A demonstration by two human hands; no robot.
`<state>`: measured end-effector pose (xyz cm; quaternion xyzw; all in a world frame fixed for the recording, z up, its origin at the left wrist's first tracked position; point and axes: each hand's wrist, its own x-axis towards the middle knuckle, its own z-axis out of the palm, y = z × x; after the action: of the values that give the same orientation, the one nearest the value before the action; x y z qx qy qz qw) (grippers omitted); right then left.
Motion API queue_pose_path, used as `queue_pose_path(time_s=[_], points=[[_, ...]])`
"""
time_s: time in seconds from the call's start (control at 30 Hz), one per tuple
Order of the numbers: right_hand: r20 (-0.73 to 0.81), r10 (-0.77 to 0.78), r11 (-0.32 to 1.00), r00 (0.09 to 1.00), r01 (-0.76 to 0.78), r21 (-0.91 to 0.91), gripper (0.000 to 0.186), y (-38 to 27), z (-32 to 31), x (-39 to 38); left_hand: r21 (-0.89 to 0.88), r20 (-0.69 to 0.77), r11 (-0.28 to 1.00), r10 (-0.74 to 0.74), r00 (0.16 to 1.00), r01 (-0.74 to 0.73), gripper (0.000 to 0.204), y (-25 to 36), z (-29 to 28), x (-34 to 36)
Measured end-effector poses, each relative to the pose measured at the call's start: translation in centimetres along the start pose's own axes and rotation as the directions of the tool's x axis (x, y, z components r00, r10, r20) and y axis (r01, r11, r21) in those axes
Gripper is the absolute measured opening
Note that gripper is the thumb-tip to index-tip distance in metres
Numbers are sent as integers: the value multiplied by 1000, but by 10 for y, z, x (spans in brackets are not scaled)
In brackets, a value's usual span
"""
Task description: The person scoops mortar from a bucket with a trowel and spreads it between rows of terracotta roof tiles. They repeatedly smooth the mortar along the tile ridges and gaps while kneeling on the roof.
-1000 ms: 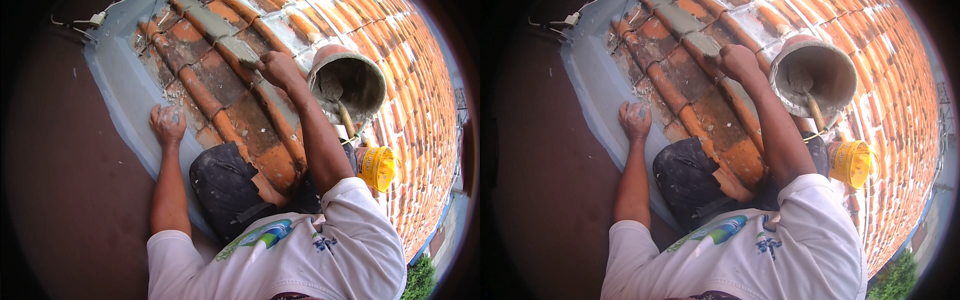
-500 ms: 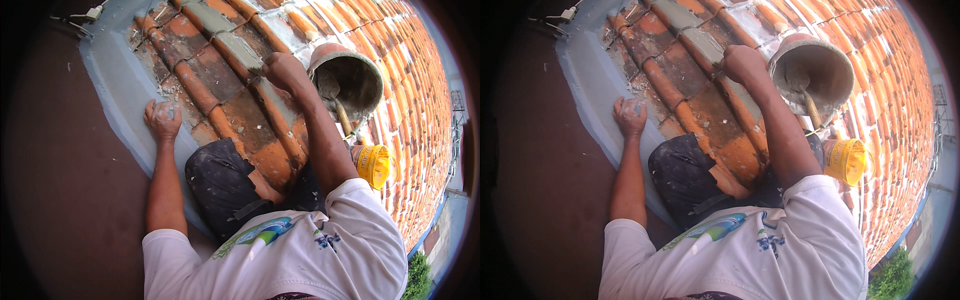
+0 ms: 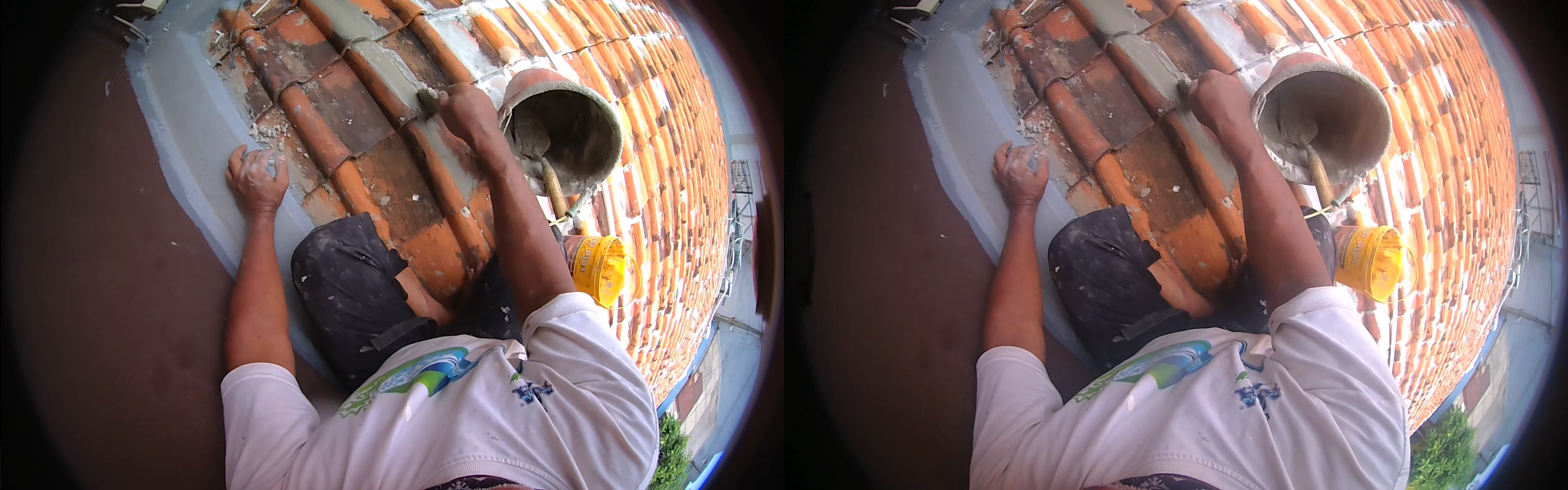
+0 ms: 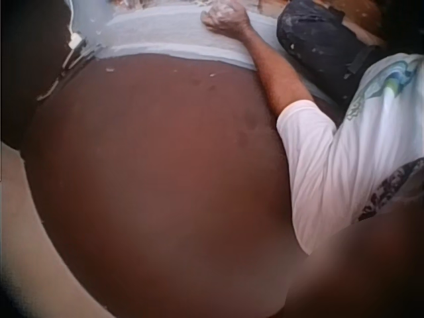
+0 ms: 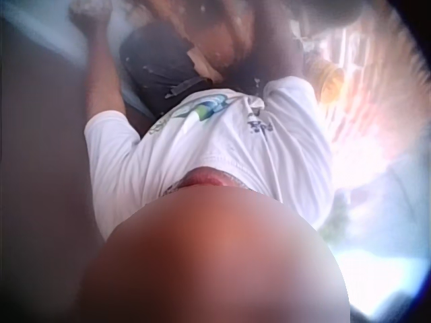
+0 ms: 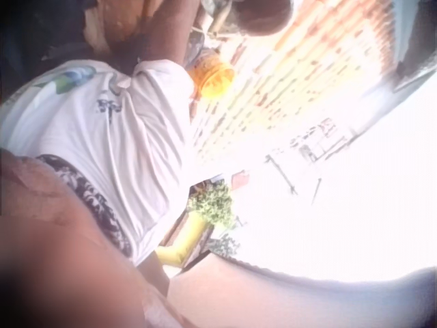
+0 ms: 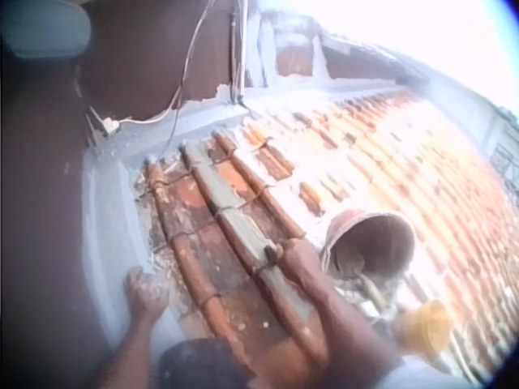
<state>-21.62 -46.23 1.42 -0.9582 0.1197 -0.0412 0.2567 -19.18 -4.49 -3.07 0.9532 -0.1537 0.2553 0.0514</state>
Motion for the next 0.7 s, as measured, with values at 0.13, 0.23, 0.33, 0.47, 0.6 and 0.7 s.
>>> queue_pose_path(time_s=[0.13,0.23,0.33,0.47,0.6,0.7], points=[[-72,102,988,992,-93,120,37,-14,16,-28,2,-3,1000,10,1000,-10,22,-1,1,0],[-143,231,932,962,-177,318,40,-18,30,-55,-11,-14,1000,12,1000,-13,21,-1,2,0],[-146,261,881,954,-174,440,40,-20,38,-85,11,-15,1000,29,999,-28,21,-1,4,-1],[-125,335,765,934,-192,615,40,-21,42,-121,-9,-6,1000,11,1000,-11,21,-3,7,-2],[309,539,-97,783,-307,947,28,-16,52,-132,-30,-57,999,36,998,-38,19,-5,10,-2],[470,499,-330,728,-341,880,25,-12,62,-132,-41,-83,998,53,995,-56,18,-5,14,-1]])
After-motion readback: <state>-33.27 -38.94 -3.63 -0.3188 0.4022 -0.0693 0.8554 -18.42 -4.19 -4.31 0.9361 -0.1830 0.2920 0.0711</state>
